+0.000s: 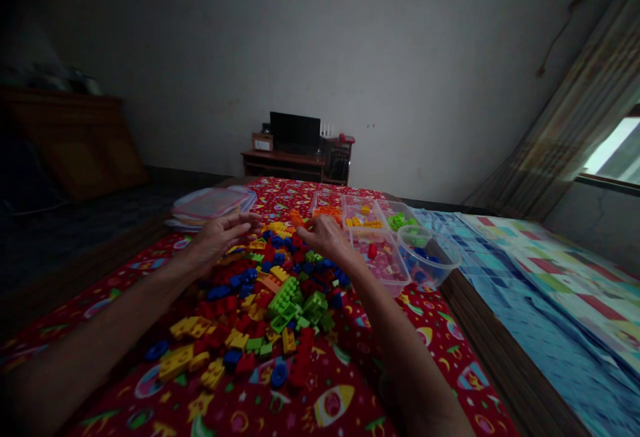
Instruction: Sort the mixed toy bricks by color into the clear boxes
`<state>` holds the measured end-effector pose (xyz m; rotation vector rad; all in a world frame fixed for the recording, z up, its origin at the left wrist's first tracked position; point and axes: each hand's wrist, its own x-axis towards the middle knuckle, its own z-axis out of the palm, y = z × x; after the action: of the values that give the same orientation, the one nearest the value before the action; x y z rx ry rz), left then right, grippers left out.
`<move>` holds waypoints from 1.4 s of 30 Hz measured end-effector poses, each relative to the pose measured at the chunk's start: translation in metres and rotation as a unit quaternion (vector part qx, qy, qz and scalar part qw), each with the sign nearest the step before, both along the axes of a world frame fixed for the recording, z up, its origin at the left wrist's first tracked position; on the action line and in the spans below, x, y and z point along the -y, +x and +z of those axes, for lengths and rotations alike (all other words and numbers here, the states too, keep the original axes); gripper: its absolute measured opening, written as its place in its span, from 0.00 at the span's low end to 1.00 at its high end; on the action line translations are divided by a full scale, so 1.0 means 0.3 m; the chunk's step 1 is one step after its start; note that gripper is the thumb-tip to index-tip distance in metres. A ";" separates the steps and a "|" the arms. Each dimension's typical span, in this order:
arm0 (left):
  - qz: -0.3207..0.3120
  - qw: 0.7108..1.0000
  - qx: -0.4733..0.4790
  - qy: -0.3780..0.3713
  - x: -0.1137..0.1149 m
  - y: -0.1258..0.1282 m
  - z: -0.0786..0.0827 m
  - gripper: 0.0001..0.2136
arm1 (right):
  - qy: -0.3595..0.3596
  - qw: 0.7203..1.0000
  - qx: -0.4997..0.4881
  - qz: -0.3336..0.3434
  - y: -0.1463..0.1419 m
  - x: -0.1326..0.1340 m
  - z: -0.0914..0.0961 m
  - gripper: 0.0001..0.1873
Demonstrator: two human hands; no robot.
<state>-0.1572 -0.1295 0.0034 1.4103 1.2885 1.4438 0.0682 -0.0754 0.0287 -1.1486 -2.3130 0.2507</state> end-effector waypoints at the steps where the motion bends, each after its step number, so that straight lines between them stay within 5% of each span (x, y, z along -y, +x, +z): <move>1: 0.000 1.000 0.001 0.000 -0.002 -0.002 -0.002 0.18 | -0.003 1.000 -0.009 -0.024 0.008 -0.031 0.010 0.19; 8: 0.016 0.995 -0.093 0.011 -0.010 -0.035 0.014 0.18 | -0.017 0.988 -0.049 -0.146 0.026 -0.216 0.074 0.15; 14: 0.117 0.931 -0.345 0.028 -0.043 -0.116 0.009 0.15 | 0.014 1.000 -0.003 -0.022 0.012 -0.120 -0.011 0.14; 18: 0.094 0.906 -0.412 0.002 -0.069 -0.156 -0.063 0.21 | 0.039 0.998 0.044 0.029 0.006 -0.044 -0.065 0.12; 23: 0.043 0.912 -0.404 -0.062 -0.072 -0.162 -0.119 0.26 | 0.070 0.990 0.091 0.078 -0.030 -0.021 -0.113 0.19; 31: 0.061 0.950 -0.303 -0.040 -0.079 -0.154 -0.119 0.22 | 0.042 0.989 0.098 0.100 -0.093 0.000 -0.144 0.20; 42: 0.069 0.977 -0.202 -0.018 -0.038 -0.083 -0.035 0.25 | -0.003 0.998 -0.055 0.040 -0.059 0.036 -0.078 0.18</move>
<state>-0.1823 -0.1179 -0.0069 1.6761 1.6853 1.2510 0.0506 -0.0861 0.0054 -1.0209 -2.2643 0.3413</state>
